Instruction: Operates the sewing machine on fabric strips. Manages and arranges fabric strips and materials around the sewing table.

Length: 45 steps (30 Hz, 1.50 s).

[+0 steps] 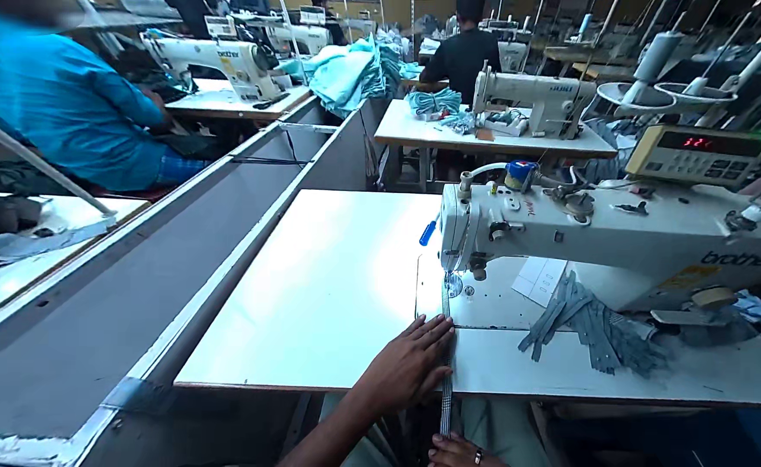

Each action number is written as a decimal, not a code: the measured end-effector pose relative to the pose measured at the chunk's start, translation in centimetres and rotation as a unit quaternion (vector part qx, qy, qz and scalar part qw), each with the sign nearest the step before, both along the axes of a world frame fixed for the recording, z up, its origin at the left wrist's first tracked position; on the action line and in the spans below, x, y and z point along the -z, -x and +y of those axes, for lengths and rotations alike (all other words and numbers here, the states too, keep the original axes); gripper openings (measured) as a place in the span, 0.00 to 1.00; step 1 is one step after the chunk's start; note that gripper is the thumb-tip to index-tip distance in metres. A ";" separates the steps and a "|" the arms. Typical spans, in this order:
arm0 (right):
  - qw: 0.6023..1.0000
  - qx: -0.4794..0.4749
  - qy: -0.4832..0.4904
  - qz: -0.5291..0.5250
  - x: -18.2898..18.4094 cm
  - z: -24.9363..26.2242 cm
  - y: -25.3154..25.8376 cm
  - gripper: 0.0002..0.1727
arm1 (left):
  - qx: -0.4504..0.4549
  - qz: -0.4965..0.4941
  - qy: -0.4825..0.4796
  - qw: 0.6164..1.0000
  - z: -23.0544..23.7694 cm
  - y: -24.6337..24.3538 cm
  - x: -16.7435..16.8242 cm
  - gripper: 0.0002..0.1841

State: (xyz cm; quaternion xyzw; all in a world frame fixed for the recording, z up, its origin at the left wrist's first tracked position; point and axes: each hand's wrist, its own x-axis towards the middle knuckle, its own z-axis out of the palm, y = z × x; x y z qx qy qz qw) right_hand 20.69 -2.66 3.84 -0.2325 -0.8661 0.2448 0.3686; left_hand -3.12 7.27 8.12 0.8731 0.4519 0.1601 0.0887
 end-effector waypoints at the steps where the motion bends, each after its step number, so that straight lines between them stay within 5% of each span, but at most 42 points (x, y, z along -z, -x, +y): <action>1: 1.000 0.002 -0.001 0.002 -0.1 0.0 0.0 0.11 | -0.002 0.002 -0.002 1.000 0.0 0.0 0.0 0.34; 45: 0.997 0.053 -0.027 0.058 -1.5 7.2 1.9 0.11 | 0.014 -0.001 -0.064 0.998 1.6 0.6 0.0 0.29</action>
